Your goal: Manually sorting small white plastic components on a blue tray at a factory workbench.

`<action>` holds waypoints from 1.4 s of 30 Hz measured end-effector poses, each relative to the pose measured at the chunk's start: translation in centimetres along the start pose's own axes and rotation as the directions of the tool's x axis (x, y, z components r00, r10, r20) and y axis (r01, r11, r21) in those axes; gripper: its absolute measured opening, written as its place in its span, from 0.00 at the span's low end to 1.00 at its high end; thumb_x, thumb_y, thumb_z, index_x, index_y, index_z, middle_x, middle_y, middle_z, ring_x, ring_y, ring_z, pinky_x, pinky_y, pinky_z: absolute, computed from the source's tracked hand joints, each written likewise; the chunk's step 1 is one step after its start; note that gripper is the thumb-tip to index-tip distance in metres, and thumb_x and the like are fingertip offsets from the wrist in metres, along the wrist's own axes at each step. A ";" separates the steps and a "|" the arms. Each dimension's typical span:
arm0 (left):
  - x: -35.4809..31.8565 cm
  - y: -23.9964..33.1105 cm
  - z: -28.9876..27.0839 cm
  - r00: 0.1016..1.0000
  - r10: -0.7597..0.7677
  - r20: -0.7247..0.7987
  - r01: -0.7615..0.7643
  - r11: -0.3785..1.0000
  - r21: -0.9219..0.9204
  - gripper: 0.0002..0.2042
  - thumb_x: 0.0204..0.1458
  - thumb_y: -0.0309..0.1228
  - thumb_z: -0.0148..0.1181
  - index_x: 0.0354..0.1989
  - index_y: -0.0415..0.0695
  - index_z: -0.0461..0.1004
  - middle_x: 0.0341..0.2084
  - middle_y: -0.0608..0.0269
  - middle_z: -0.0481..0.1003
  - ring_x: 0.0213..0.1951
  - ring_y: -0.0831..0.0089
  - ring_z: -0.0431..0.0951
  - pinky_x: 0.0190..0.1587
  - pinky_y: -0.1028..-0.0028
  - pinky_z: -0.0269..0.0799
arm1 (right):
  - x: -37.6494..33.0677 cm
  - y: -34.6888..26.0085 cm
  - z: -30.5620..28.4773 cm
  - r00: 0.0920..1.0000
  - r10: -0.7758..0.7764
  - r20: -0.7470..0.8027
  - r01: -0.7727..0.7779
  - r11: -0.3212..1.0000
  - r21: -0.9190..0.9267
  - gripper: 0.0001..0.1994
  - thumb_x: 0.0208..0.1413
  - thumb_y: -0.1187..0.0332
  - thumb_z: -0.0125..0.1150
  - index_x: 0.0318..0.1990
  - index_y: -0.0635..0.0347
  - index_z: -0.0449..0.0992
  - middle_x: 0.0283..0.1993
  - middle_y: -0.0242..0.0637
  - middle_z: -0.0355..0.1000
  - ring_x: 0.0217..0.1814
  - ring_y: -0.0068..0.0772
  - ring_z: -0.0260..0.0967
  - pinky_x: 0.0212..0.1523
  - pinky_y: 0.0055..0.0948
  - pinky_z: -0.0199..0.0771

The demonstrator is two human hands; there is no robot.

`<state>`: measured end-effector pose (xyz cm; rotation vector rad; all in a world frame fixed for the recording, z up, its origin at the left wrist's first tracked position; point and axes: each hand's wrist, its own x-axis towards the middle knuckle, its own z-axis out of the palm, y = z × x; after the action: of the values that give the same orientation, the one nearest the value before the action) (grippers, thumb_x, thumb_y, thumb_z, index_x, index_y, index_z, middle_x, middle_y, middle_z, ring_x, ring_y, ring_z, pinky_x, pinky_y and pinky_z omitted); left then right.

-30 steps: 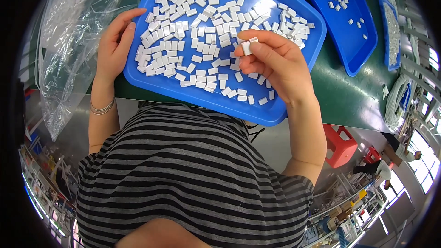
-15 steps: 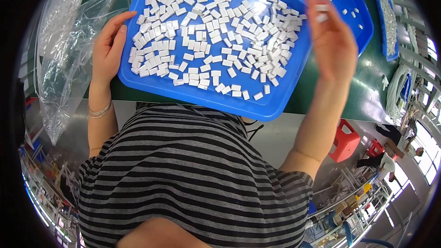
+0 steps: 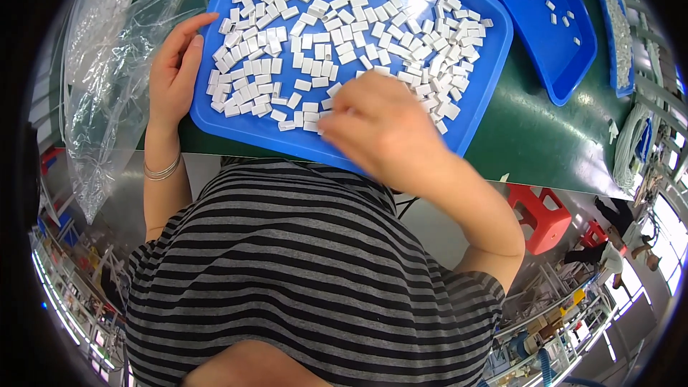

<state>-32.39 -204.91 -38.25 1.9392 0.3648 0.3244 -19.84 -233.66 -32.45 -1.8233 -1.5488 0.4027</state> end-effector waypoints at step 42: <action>-0.1 0.8 -0.2 1.000 0.000 0.031 0.000 1.000 0.000 0.14 0.62 0.23 0.47 0.53 0.39 0.74 0.37 0.67 0.76 0.32 0.87 0.68 0.35 0.85 0.63 | -2.7 10.3 -11.0 0.532 0.757 -0.380 -0.436 0.630 0.643 0.17 0.57 0.68 0.63 0.53 0.62 0.77 0.31 0.23 0.69 0.28 0.12 0.59 0.27 0.13 0.55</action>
<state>-32.46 -205.08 -37.43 1.9421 0.3442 0.2938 -5.95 -240.04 -32.25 -1.7789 -0.2306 0.3903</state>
